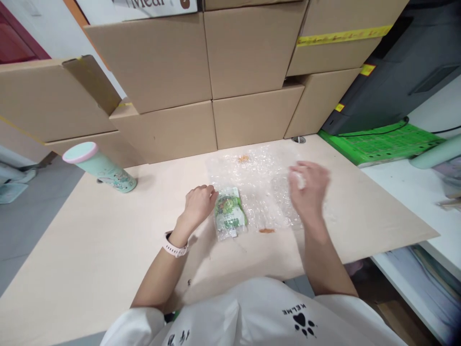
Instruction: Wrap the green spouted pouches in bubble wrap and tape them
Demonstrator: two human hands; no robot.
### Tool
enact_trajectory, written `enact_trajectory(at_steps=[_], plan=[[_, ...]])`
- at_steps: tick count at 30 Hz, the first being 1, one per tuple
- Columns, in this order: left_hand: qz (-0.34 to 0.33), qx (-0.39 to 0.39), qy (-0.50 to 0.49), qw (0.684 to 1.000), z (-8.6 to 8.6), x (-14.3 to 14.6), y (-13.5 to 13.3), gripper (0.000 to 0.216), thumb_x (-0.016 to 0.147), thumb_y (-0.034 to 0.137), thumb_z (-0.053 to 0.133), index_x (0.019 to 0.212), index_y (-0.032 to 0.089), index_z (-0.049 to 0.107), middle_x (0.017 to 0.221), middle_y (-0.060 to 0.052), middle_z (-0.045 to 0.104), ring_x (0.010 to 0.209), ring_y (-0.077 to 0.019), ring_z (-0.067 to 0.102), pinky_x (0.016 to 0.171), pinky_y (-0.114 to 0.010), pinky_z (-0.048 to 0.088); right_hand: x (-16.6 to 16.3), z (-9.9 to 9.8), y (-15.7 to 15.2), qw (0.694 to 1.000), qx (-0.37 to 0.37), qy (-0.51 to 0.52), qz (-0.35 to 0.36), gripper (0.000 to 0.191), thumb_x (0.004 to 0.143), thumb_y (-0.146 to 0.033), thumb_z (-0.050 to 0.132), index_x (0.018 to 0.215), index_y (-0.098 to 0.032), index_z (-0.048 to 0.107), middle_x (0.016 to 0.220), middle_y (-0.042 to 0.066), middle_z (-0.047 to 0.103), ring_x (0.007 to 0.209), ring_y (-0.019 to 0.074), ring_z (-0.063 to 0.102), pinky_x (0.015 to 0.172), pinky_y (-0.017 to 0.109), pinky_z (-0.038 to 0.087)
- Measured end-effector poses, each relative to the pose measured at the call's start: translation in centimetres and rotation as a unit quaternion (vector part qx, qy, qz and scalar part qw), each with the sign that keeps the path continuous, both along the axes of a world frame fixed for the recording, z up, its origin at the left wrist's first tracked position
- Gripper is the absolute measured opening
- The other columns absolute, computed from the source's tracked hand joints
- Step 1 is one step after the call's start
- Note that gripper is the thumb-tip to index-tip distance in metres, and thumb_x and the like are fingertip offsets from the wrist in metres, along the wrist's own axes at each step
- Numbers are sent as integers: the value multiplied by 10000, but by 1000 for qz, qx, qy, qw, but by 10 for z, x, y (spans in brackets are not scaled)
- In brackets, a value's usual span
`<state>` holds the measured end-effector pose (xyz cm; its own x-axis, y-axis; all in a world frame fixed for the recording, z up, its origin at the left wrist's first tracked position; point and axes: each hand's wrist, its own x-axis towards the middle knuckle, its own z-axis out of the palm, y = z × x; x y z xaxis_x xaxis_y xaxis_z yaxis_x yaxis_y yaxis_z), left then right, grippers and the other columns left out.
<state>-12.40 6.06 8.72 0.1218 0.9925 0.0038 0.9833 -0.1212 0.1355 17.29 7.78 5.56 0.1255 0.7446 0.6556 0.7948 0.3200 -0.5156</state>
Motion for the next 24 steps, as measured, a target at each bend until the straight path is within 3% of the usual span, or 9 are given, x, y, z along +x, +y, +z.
enact_trajectory(at_steps=[4,6,9,13,15,17,19,21,24], plan=[[26,-52,-30,998,-17,2,6,297,959,320,418,1149,162,583,923,-127,735,874,-292,696,739,-357,467,-61,-22,-7,954,-180,-133,201,337,971,-339,414,916,-228,727,1318,99,620,1372,336,392,1142,622,174],[34,-61,-58,996,-21,-1,9,359,964,362,418,1236,158,532,908,-120,739,879,-289,700,771,-360,472,-74,-29,-12,925,-227,-153,263,359,984,-371,399,1034,-222,721,1388,97,578,1425,333,325,1157,634,128],[51,-53,-129,989,-23,-9,14,475,967,463,398,1309,150,501,859,-109,737,890,-286,699,821,-370,470,-75,-20,-20,889,-268,-103,358,413,993,-440,394,1318,-280,593,1506,55,467,1477,301,241,1171,615,152],[33,-99,-295,950,-23,-27,19,601,958,620,272,1165,165,606,702,-49,698,686,-220,680,730,-316,491,-75,4,-31,799,-303,-24,518,516,1000,-459,398,1506,-395,328,1601,-32,299,1484,244,248,1166,482,299],[34,-101,-331,937,-24,-37,21,638,940,664,248,1013,170,646,704,-49,692,629,-197,654,670,-294,487,-81,7,-37,769,-324,-28,550,597,990,-474,423,1543,-403,208,1621,-29,240,1480,248,260,1157,471,322],[54,-81,-320,942,-24,-47,23,627,927,678,273,943,177,650,719,-50,690,635,-193,642,643,-281,474,-89,-1,-42,766,-337,-49,545,717,969,-519,450,1569,-362,91,1642,8,163,1491,262,226,1162,485,305],[71,-58,-304,948,-23,-57,25,622,922,679,283,921,177,651,729,-51,689,651,-193,633,629,-274,460,-96,-15,-44,775,-333,-88,529,780,950,-566,457,1578,-307,74,1648,48,138,1499,273,189,1177,500,262],[84,-43,-303,948,-22,-66,26,640,924,678,271,932,166,655,768,-63,703,680,-197,632,638,-276,454,-103,-29,-45,788,-314,-138,511,707,954,-568,445,1559,-281,219,1625,68,237,1481,280,224,1176,504,245],[135,-46,-267,953,-22,-77,27,605,906,647,366,1100,150,651,782,-75,719,738,-221,651,709,-299,456,-109,-37,-42,818,-266,-190,474,475,979,-488,439,1392,-263,510,1484,78,472,1352,279,398,1093,474,338]])
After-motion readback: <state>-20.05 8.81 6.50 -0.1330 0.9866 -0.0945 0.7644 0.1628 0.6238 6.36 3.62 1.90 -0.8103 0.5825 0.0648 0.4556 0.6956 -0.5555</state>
